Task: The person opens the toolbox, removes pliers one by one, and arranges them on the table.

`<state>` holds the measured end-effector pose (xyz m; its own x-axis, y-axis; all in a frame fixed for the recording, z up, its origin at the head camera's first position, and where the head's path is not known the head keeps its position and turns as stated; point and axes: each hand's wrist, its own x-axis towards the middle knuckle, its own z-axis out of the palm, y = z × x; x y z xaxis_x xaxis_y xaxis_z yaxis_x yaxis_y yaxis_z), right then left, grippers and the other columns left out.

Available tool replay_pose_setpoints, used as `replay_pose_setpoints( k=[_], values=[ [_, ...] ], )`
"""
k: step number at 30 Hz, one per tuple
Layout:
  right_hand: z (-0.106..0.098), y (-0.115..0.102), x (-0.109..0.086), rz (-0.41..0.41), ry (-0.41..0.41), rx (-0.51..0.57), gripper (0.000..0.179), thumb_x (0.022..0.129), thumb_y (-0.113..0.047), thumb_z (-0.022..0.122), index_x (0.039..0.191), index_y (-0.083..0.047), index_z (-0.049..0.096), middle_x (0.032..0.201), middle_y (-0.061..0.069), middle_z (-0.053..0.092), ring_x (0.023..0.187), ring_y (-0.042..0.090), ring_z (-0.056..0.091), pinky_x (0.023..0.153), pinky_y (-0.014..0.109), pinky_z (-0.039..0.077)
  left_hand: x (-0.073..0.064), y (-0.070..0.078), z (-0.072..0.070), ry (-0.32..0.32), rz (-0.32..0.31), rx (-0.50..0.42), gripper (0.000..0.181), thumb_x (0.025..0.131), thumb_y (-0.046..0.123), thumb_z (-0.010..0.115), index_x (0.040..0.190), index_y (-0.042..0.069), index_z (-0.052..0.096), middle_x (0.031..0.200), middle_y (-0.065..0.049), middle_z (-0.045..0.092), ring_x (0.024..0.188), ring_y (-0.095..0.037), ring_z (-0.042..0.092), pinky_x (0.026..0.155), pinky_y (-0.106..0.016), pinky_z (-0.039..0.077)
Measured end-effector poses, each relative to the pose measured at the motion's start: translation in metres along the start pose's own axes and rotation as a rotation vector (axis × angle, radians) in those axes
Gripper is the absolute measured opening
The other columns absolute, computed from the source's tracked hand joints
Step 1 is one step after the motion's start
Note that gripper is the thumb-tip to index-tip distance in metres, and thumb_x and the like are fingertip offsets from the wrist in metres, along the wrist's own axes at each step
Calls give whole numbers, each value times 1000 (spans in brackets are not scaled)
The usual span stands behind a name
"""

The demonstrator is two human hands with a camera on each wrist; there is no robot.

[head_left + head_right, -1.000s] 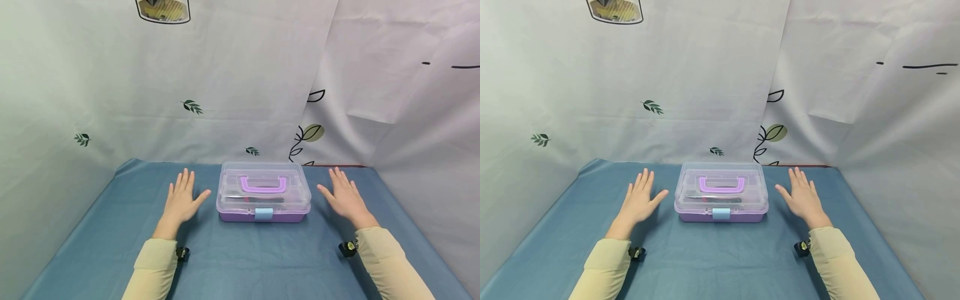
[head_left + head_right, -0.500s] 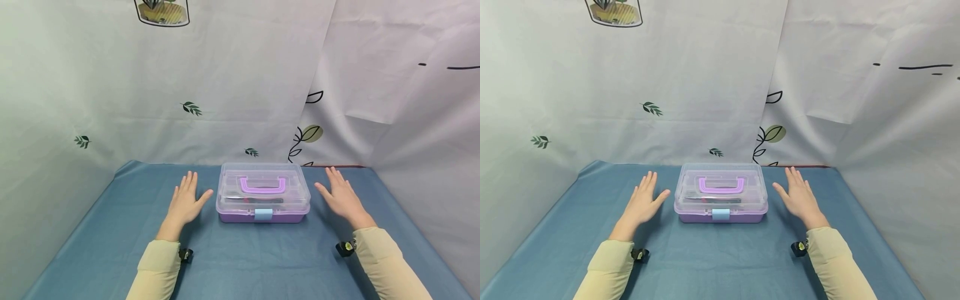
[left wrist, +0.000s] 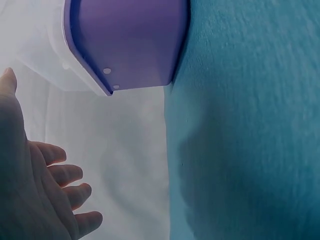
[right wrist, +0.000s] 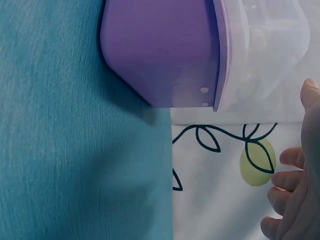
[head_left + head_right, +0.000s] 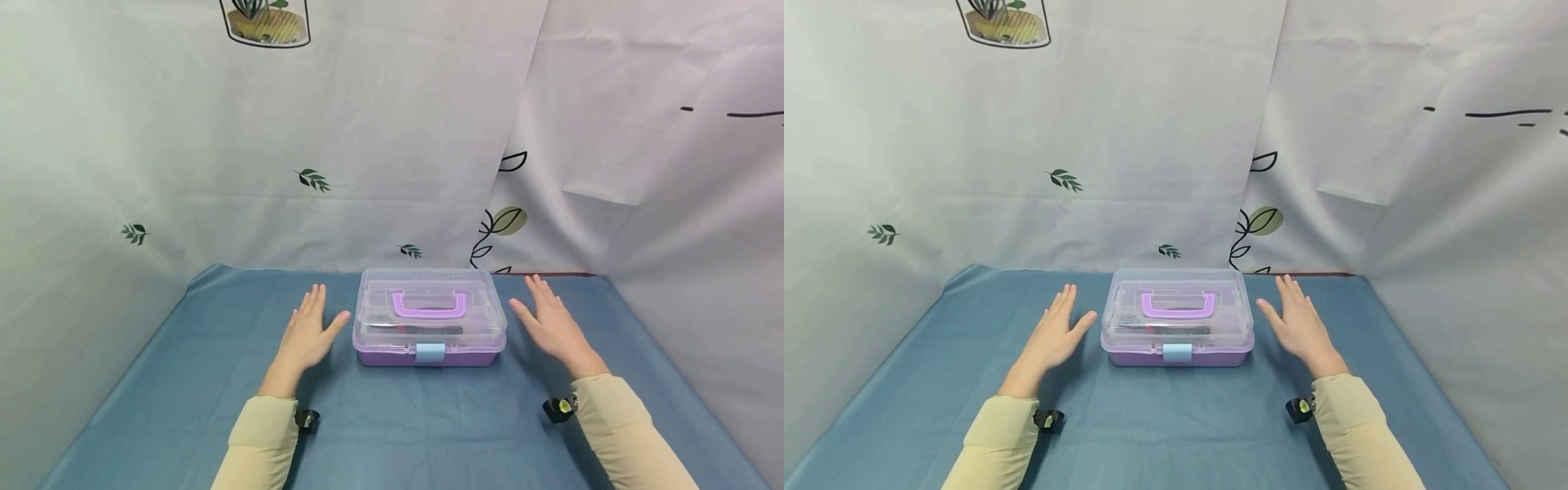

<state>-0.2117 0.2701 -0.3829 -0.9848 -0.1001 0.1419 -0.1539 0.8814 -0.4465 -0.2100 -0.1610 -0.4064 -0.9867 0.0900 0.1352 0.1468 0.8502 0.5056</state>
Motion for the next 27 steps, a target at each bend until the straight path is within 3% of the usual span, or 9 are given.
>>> replay_pose_setpoints(
  k=[14,27],
  values=[
    [3,-7,-1,-10,22,30,77,97,-54,35,150,-2,17,156,24,12,144,43,10,114,63,10,-2,4,5,6,11,-83,85,94,62,34,152,5,9,159,-15,8,146,-34,8,117,-58,12],
    [7,-13,-1,-16,29,51,76,96,-55,37,150,-5,21,157,21,14,143,42,14,109,68,18,0,11,8,16,4,-248,80,95,58,37,152,8,14,159,-12,15,145,-32,15,117,-54,17]
  ],
)
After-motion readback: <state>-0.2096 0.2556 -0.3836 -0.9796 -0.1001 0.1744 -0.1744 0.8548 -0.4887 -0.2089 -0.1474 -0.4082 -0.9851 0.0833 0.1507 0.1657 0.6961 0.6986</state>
